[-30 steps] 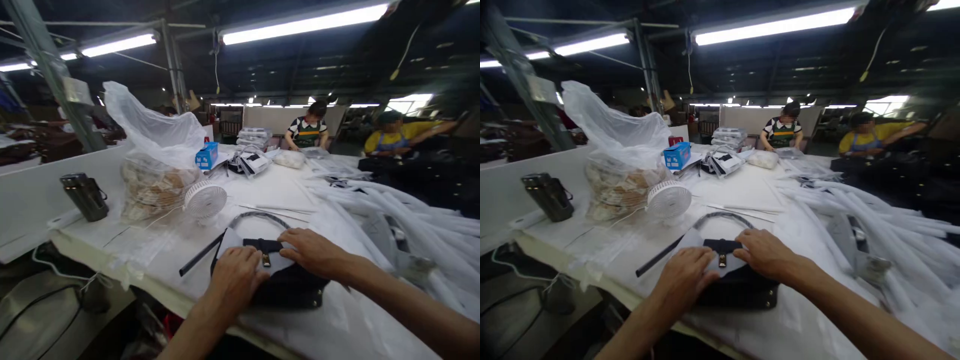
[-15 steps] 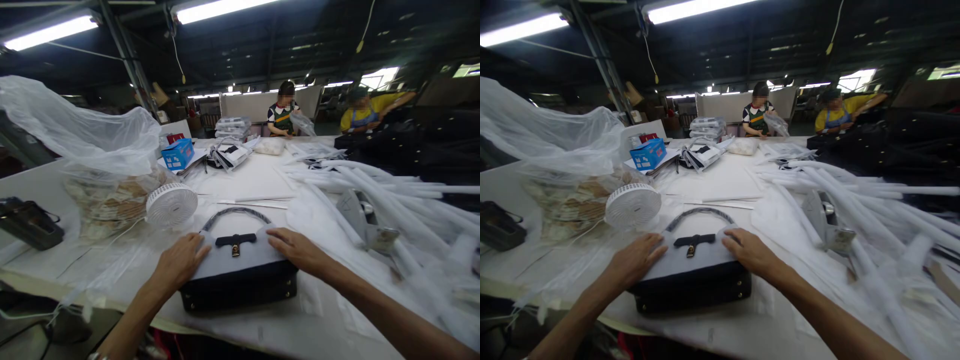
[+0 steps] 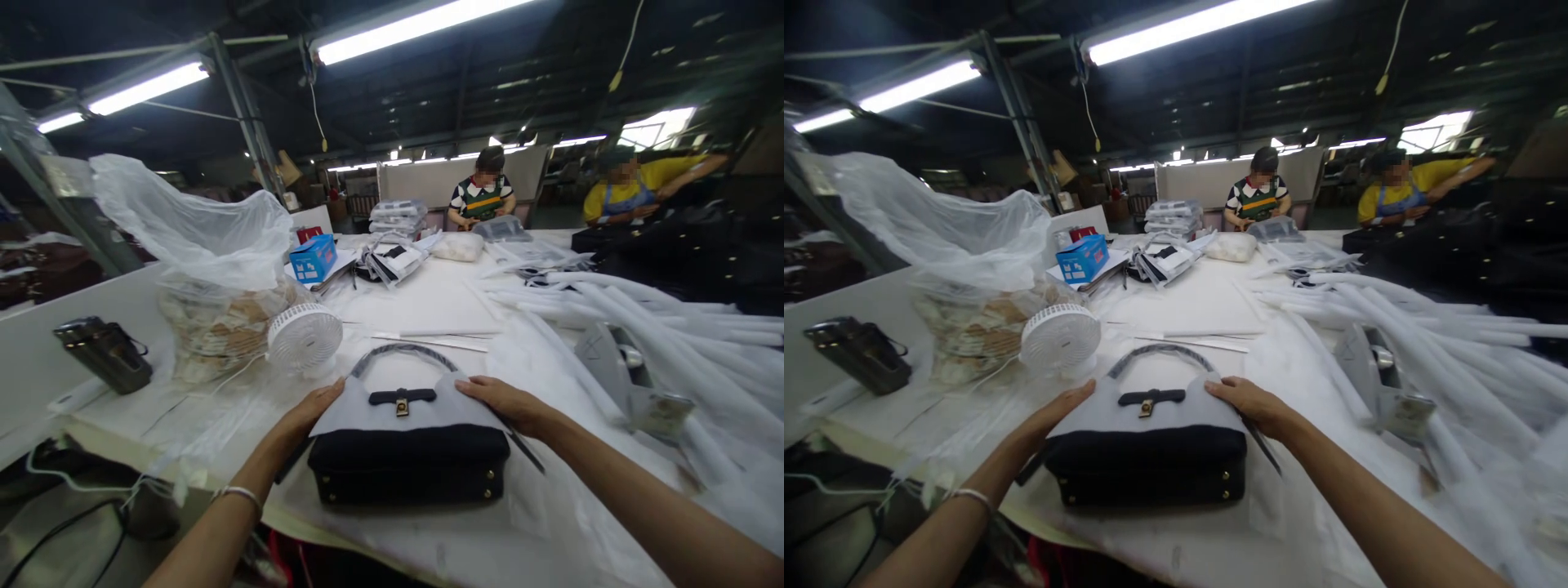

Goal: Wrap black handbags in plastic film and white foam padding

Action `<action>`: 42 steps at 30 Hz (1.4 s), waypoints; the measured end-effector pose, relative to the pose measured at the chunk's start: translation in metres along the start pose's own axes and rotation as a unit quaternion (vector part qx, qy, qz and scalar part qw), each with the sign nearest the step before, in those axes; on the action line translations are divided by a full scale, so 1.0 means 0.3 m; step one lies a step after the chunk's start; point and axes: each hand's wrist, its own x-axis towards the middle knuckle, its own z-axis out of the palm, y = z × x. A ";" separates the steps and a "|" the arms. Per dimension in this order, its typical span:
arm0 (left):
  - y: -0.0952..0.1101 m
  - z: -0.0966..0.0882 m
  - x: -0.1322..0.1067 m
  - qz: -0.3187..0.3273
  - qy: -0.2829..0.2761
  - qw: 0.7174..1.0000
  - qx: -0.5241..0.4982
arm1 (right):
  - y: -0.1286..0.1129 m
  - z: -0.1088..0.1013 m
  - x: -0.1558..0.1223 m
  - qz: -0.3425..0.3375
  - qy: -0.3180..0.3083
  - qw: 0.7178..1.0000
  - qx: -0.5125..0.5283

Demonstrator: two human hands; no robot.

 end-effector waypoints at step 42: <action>0.157 0.093 -0.270 0.160 0.304 0.884 0.317 | -0.174 0.124 -0.268 -0.187 0.301 0.929 -0.106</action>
